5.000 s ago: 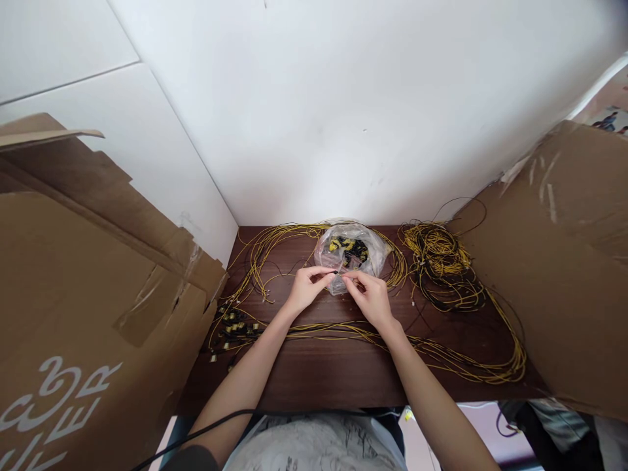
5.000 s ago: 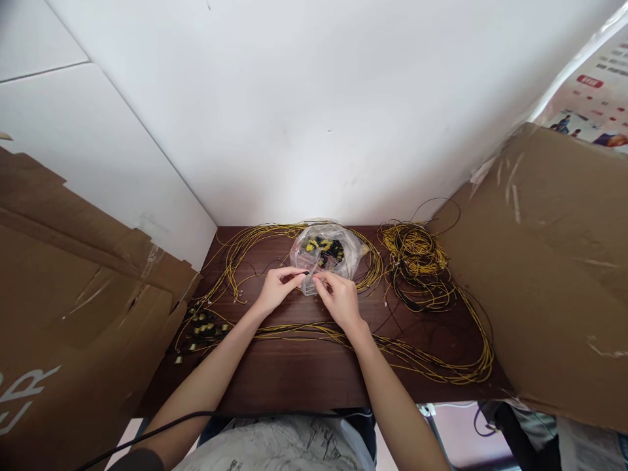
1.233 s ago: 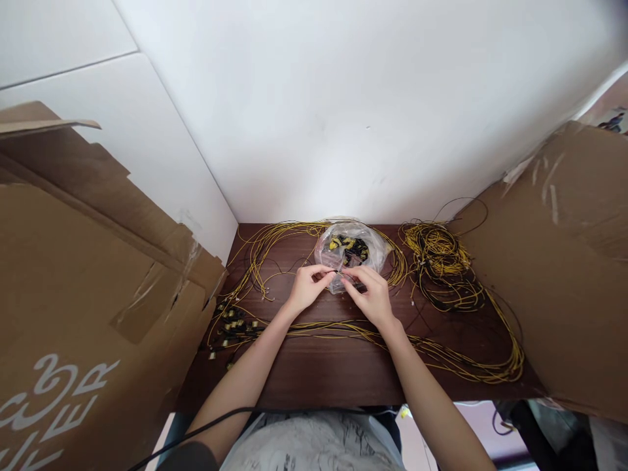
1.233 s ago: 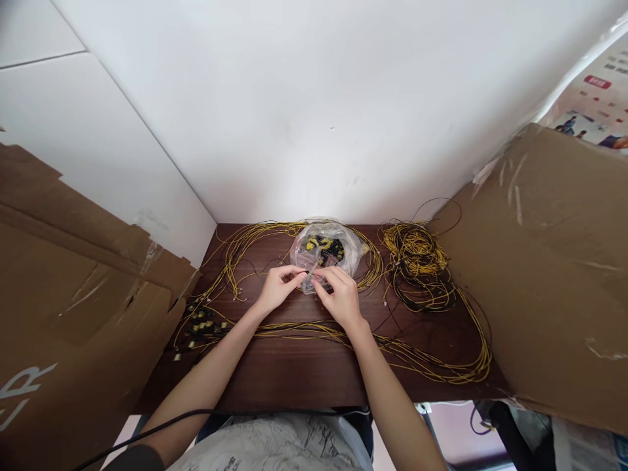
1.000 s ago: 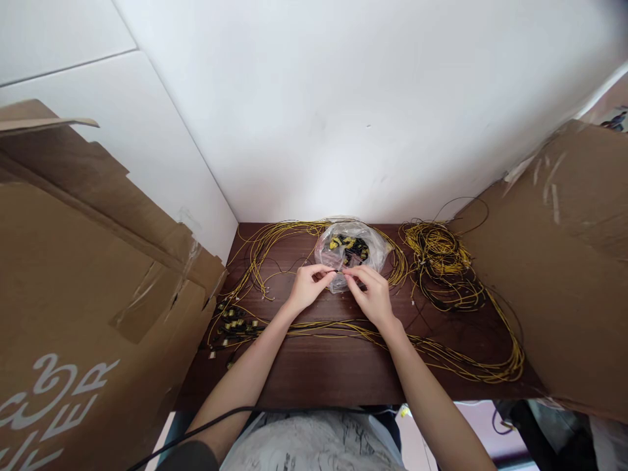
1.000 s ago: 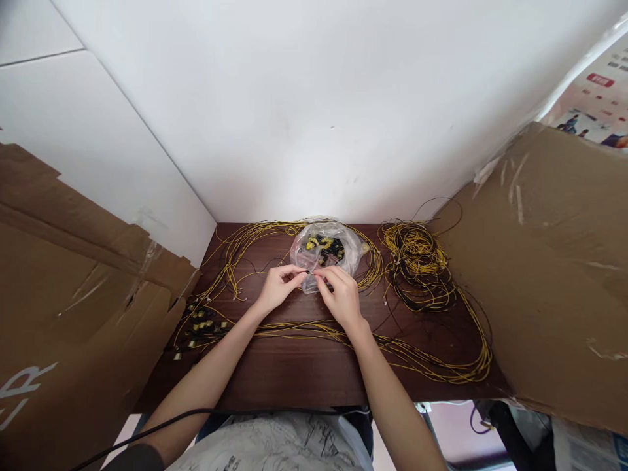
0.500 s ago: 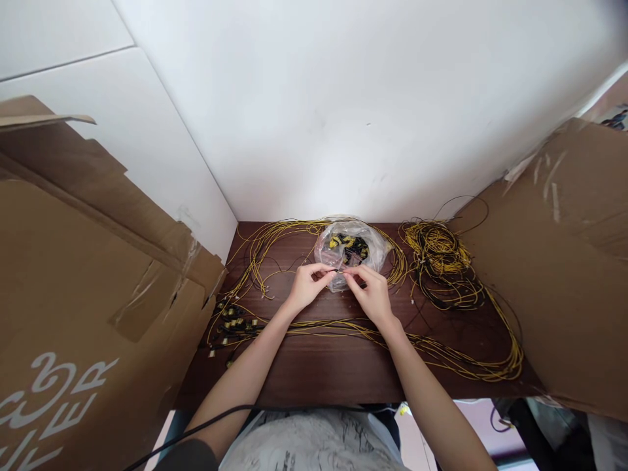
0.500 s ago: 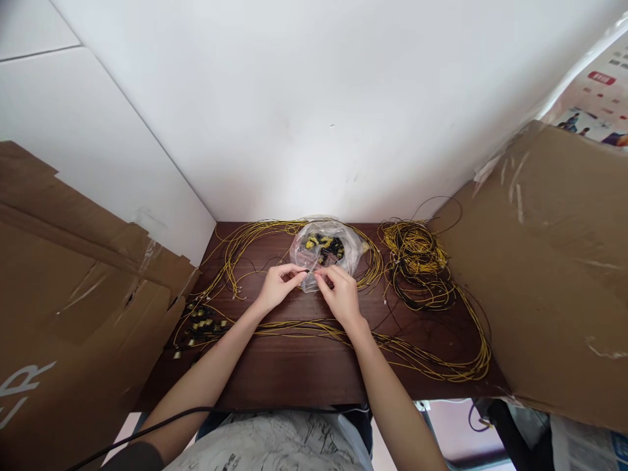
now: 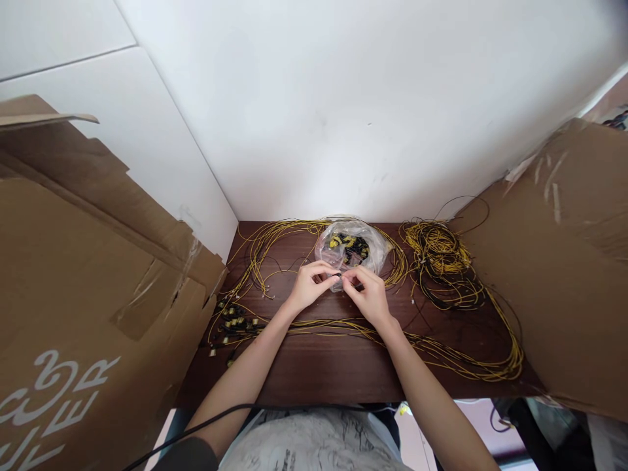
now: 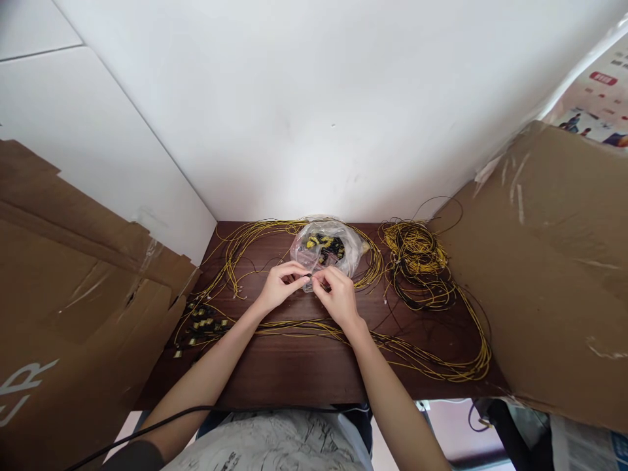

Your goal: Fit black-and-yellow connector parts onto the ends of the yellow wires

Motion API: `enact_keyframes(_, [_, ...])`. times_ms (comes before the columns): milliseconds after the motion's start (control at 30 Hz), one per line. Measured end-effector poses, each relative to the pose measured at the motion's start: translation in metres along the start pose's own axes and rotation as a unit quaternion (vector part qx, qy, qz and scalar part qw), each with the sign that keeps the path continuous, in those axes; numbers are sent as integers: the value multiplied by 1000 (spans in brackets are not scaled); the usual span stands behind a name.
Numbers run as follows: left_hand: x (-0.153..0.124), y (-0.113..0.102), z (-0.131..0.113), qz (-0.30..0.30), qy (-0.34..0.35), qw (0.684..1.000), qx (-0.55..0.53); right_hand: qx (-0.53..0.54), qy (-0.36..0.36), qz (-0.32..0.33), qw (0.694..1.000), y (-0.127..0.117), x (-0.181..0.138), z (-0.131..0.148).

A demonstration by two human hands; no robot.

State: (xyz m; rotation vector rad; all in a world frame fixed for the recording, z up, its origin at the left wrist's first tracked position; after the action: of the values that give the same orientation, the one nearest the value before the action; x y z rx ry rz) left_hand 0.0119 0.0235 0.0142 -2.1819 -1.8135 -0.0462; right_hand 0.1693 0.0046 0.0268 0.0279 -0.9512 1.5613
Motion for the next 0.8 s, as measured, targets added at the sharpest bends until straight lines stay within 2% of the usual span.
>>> enact_keyframes(433, [1,-2,-1,-8,-18,999,-29,7,10,7,1000,-1,2,0])
enact_keyframes(567, [1,-2,0,-17,-61,994,-85,9,19,-12,1000,-4,2,-1])
enact_keyframes(800, [3,-9,2,-65,-79,975,-197,7,24,-20,999,-5,2,-3])
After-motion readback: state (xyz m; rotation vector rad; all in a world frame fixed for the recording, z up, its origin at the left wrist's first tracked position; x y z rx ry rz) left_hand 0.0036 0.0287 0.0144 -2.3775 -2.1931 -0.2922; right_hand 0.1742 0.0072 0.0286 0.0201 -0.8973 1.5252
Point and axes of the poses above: each hand's wrist, its own x-axis towards the middle knuckle, its own y-axis out of the palm, z = x × y, the point moved 2 cm from there along x, towards the middle knuckle, and after that the axes turned 5 degrees about -y, right-handed, at the moved point
